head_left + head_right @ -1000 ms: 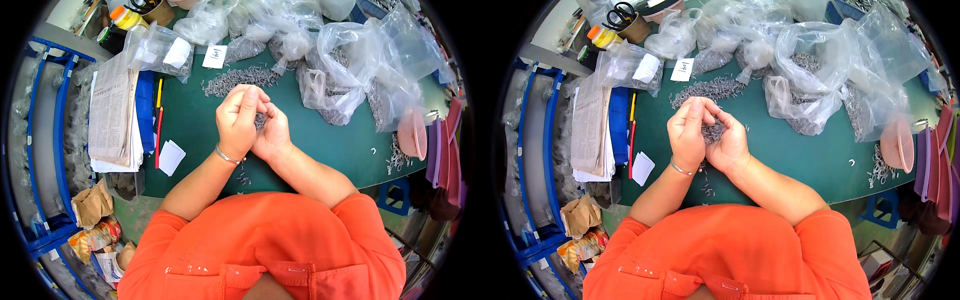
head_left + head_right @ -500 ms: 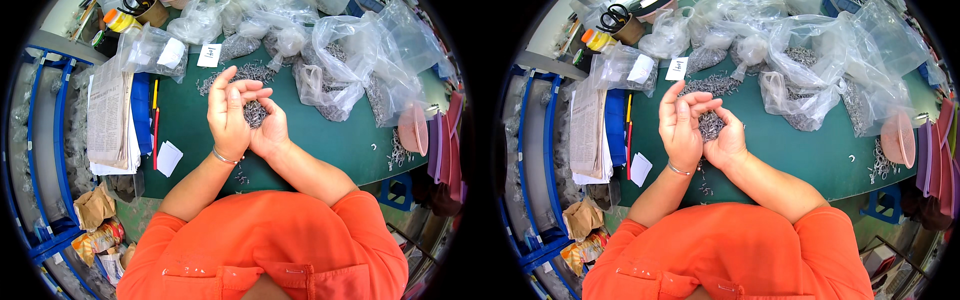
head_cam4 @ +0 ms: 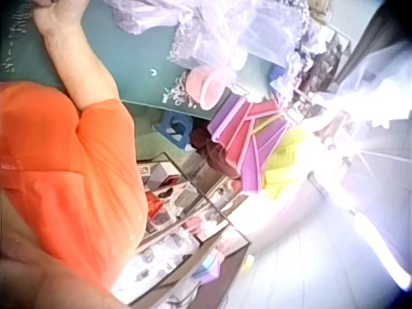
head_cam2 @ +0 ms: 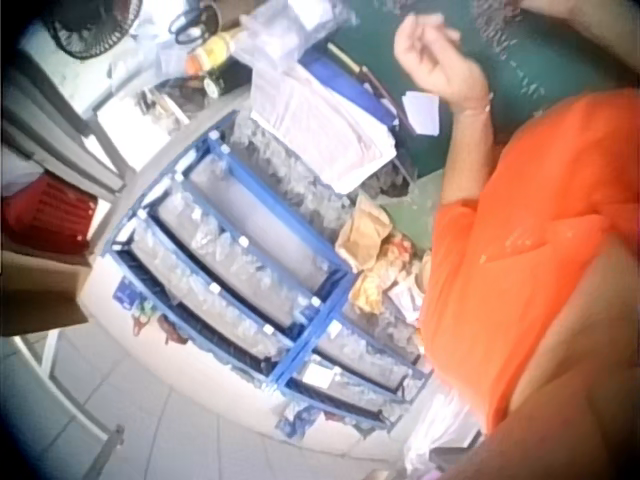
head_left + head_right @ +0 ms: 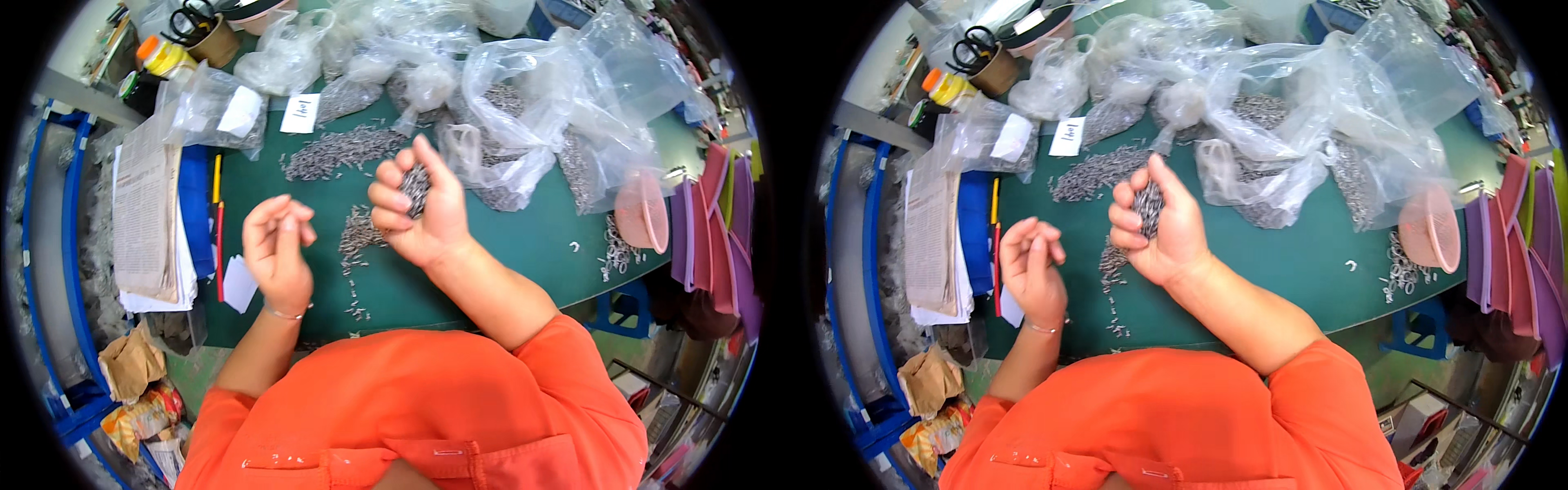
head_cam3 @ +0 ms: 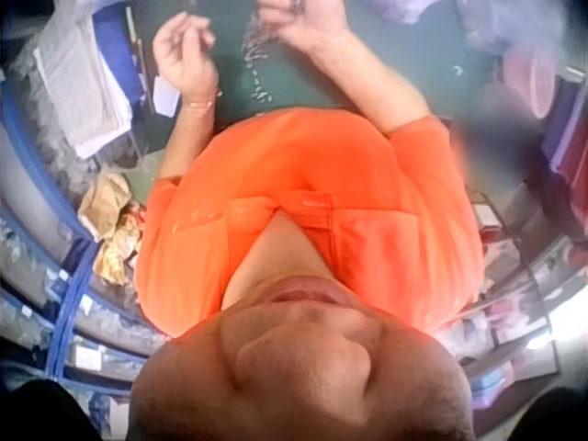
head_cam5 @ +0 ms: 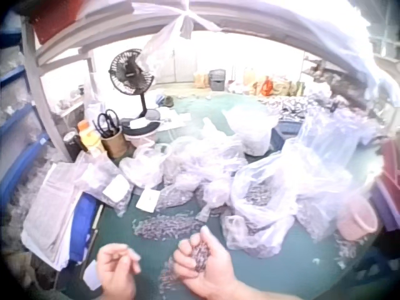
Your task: The person sorts through small metal parts on a green workspace by hand, moving them between a central pile and plastic bags.
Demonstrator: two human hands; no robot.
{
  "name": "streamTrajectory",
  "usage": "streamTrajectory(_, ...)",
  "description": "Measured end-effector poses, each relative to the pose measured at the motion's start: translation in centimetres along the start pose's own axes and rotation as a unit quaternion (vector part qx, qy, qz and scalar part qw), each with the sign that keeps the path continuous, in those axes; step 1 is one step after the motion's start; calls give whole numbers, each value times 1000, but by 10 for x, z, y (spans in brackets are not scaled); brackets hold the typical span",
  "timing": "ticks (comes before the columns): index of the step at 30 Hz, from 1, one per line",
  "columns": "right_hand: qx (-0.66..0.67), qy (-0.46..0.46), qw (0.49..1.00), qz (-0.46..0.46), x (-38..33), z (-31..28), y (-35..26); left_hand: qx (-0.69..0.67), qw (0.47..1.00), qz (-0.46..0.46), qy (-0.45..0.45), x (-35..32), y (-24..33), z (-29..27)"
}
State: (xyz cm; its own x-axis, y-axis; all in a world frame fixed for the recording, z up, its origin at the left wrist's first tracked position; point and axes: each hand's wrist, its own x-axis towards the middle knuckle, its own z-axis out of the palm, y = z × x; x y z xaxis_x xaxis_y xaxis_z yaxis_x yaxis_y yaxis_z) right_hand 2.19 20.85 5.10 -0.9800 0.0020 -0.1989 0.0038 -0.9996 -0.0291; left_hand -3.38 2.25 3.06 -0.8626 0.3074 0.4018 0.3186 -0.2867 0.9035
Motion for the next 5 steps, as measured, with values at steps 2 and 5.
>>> streamTrajectory(2, -34, -22, 995, -87, -8, 30, -25, 21, 1000, -12, 11, -11, -1, -17)
streamTrajectory(5, -82, -102, 974, -184, -16, 52, -66, 83, 996, 8, -24, -29, -4, -38)
